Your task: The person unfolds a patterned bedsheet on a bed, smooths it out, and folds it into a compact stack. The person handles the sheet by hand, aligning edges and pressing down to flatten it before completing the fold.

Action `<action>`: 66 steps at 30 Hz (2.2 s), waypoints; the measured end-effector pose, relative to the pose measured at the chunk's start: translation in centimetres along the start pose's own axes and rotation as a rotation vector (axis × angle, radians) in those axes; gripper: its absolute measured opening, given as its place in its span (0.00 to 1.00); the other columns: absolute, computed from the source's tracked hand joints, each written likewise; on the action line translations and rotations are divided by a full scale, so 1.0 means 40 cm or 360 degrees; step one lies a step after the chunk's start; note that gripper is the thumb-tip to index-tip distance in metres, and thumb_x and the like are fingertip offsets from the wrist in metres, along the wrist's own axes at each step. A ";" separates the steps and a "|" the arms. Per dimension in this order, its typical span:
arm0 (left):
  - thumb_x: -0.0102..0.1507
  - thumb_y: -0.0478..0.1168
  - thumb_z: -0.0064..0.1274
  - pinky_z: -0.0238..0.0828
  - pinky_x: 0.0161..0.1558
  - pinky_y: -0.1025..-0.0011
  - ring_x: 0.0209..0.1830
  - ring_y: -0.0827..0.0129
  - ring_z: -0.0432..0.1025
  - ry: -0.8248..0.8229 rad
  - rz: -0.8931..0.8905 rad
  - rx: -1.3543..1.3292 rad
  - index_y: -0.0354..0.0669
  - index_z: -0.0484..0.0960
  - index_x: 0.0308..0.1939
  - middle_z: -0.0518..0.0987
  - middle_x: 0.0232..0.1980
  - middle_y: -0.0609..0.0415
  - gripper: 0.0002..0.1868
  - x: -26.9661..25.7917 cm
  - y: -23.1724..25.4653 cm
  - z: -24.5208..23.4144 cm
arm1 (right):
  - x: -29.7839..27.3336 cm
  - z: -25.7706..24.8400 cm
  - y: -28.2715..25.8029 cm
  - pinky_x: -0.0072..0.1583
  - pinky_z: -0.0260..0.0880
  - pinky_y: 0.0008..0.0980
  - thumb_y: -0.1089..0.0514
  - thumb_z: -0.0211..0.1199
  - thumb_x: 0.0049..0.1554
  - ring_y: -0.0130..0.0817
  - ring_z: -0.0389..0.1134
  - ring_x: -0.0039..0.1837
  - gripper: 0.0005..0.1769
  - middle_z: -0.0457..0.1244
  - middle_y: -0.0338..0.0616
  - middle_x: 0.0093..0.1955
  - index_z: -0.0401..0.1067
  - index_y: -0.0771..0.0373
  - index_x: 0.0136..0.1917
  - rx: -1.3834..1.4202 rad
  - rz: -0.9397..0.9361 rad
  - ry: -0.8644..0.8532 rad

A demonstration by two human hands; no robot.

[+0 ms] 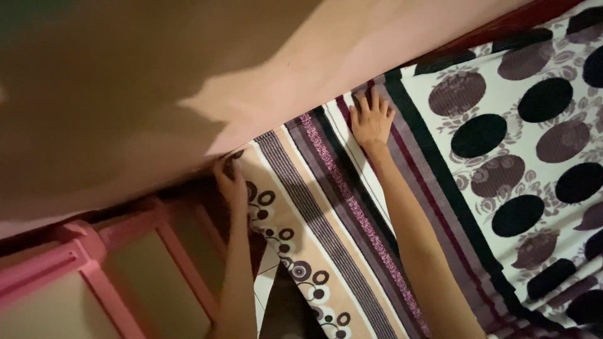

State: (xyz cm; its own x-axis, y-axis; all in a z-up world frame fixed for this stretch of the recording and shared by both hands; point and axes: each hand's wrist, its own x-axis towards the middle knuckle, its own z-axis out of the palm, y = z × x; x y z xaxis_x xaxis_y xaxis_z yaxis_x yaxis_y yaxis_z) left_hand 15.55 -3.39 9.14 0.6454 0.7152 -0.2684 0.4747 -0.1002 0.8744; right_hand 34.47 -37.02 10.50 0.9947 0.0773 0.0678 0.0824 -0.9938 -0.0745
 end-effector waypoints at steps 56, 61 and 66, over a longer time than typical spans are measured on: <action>0.66 0.46 0.60 0.65 0.61 0.52 0.59 0.48 0.69 0.0619 0.0498 0.0408 0.44 0.76 0.58 0.75 0.55 0.46 0.19 0.028 -0.172 0.014 | 0.008 0.055 0.020 0.71 0.47 0.61 0.41 0.52 0.68 0.52 0.57 0.72 0.19 0.56 0.47 0.72 0.64 0.40 0.71 0.0218 -0.0187 0.0128; 0.69 0.38 0.54 0.55 0.67 0.53 0.69 0.51 0.59 0.0480 0.0766 0.0543 0.42 0.69 0.65 0.65 0.67 0.44 0.20 -0.134 0.029 0.103 | -0.033 -0.011 0.047 0.76 0.38 0.61 0.43 0.50 0.68 0.45 0.55 0.76 0.20 0.54 0.44 0.77 0.64 0.44 0.72 0.0292 -0.0153 0.0034; 0.69 0.51 0.49 0.62 0.64 0.56 0.64 0.53 0.68 0.0174 0.1215 0.0544 0.49 0.77 0.58 0.70 0.64 0.46 0.17 -0.172 0.047 0.266 | -0.054 -0.042 0.162 0.74 0.45 0.59 0.43 0.49 0.69 0.41 0.56 0.75 0.17 0.55 0.38 0.75 0.65 0.45 0.69 0.0401 -0.0022 0.0182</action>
State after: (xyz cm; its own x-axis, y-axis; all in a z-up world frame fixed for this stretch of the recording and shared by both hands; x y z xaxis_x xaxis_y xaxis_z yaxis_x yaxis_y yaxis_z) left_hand 18.37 -15.86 8.34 0.8094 0.4272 0.4029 0.0981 -0.7748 0.6245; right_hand 32.74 -43.77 11.52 0.9811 0.0668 0.1815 0.1227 -0.9404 -0.3171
